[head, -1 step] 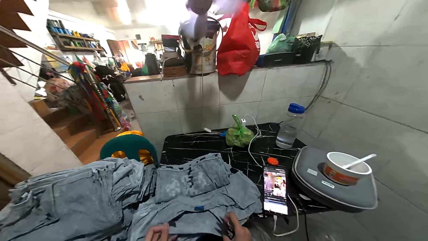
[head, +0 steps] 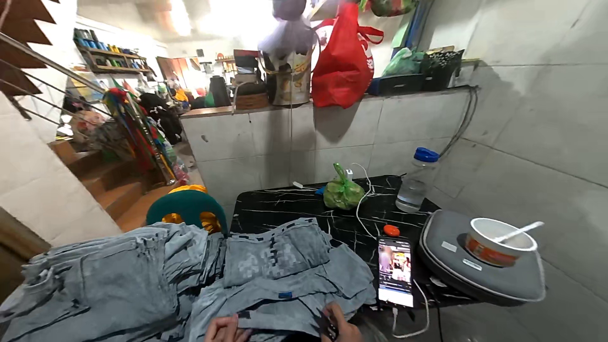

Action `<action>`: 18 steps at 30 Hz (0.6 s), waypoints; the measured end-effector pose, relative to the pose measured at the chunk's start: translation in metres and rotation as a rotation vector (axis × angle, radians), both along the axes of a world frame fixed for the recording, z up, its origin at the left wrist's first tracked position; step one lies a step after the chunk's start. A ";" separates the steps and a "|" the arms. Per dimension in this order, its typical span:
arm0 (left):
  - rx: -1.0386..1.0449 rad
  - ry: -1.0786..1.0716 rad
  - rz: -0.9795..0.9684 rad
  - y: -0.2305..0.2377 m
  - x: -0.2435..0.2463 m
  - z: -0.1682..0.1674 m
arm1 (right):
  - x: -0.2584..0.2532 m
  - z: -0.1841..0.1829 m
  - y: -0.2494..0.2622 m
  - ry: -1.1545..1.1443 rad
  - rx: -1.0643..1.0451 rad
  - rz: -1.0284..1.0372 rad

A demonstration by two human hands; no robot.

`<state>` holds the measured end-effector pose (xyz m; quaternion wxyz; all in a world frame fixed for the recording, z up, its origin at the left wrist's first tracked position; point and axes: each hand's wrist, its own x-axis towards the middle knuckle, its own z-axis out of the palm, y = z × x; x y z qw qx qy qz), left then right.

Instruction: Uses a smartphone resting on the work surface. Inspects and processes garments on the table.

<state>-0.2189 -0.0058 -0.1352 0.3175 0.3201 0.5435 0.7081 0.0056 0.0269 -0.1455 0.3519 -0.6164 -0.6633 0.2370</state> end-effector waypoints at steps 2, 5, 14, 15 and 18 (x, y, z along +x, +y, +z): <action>-0.053 -0.318 -0.030 0.006 -0.003 0.006 | 0.003 0.003 0.000 -0.064 -0.031 -0.019; -0.062 -0.384 -0.071 0.009 0.001 0.006 | 0.002 0.006 0.003 -0.082 0.009 0.034; 0.071 0.066 -0.148 -0.001 0.018 -0.001 | -0.052 0.003 0.016 0.458 -0.004 0.498; 0.089 0.110 -0.117 -0.002 0.020 -0.004 | -0.059 0.003 0.014 0.502 -0.014 0.492; 0.227 0.196 -0.006 0.002 0.021 -0.016 | -0.068 0.004 0.012 0.517 -0.039 0.480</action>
